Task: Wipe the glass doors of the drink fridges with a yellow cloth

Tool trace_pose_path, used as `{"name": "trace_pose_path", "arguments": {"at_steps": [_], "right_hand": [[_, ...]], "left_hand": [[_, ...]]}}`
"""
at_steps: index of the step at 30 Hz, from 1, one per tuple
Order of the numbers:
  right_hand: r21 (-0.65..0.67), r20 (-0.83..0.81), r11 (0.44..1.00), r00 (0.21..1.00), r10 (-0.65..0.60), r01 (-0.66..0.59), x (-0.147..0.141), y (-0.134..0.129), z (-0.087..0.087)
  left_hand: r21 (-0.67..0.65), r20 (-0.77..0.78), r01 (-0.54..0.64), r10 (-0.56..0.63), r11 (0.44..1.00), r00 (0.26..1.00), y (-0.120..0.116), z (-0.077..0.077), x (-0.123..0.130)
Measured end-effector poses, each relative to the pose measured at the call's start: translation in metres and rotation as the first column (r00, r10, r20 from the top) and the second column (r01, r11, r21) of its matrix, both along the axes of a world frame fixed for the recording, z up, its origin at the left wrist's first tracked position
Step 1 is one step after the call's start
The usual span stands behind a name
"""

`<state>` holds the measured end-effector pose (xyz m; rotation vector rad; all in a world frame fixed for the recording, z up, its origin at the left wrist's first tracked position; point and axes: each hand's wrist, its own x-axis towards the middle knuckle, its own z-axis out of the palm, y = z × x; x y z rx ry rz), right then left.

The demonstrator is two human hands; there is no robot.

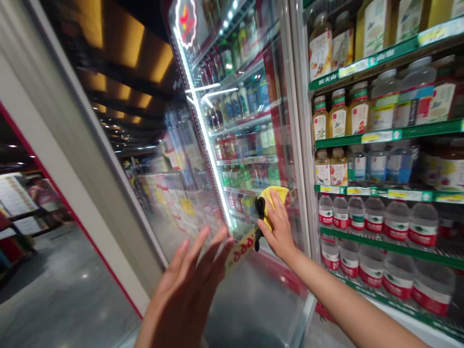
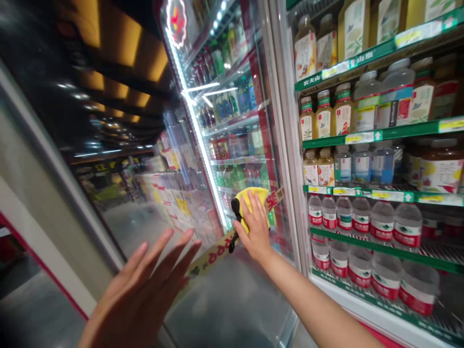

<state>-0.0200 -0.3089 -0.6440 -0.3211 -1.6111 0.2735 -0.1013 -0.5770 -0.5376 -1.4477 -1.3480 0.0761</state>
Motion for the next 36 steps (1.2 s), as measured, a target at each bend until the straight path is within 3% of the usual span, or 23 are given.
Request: {"name": "trace_pose_path", "arguments": {"at_steps": [3,6,9,13,15,17,19,21,24,25,27,29,31,34,36], "right_hand": [[0.112,0.004,0.994,1.0,0.004,-0.005,0.005,0.011,-0.008],[0.145,-0.042,0.989,0.999,0.012,-0.006,0.002,0.031,-0.01],[0.088,-0.119,0.996,0.993,0.008,0.003,-0.008,0.027,-0.012],[0.148,-0.082,0.989,0.996,0.031,-0.019,-0.02,-0.006,-0.006],[0.18,-0.072,0.983,0.997,0.036,-0.023,-0.021,-0.006,0.003],[0.108,-0.134,0.994,0.991,0.011,0.003,-0.021,0.006,0.006],[-0.006,-0.195,1.0,0.98,-0.029,0.028,-0.02,0.015,-0.003],[-0.029,-0.199,0.999,0.979,-0.037,0.032,-0.021,0.008,-0.02],[0.223,-0.071,0.974,0.996,0.055,-0.038,-0.021,-0.024,-0.033],[0.318,-0.004,0.944,0.996,0.087,-0.082,-0.021,-0.033,-0.03],[0.379,0.022,0.92,0.994,0.104,-0.104,-0.02,-0.038,-0.012],[0.302,-0.018,0.951,0.997,0.074,-0.065,-0.018,-0.026,0.005],[0.131,-0.07,0.991,0.998,0.006,0.003,-0.016,-0.009,0.008],[-0.041,-0.063,0.996,0.995,-0.079,0.077,-0.012,0.006,-0.018],[0.023,0.001,0.998,0.998,-0.055,0.055,-0.01,0.011,-0.039]], "left_hand": [[-0.017,-0.01,0.159,-0.16,0.987,0.987,0.005,0.005,-0.001],[-0.117,0.032,0.137,-0.134,0.984,0.99,0.009,0.02,-0.003],[-0.117,-0.026,0.046,-0.05,0.992,0.998,0.013,0.025,0.001],[-0.009,0.003,-0.021,0.022,1.0,1.0,0.015,0.004,0.014],[0.029,0.003,-0.003,0.003,1.0,1.0,0.016,-0.007,0.018],[0.061,-0.018,0.0,0.001,0.998,1.0,0.016,-0.014,0.019],[0.102,-0.04,-0.02,0.024,0.995,0.999,0.016,-0.018,0.017],[0.15,-0.057,-0.049,0.058,0.987,0.997,0.016,-0.02,0.014],[0.196,-0.071,-0.07,0.085,0.978,0.994,0.014,-0.021,0.01],[0.198,-0.064,-0.068,0.082,0.978,0.995,0.014,-0.021,0.01],[0.192,-0.03,-0.061,0.068,0.98,0.997,0.016,-0.025,0.012],[0.217,0.015,-0.076,0.075,0.973,0.997,0.022,-0.031,0.016],[0.214,0.021,-0.101,0.098,0.972,0.995,0.029,-0.039,0.021],[0.03,-0.073,-0.096,0.098,0.995,0.992,0.039,-0.047,0.026],[-0.067,-0.125,-0.092,0.083,0.994,0.989,0.042,-0.047,0.026]]}}
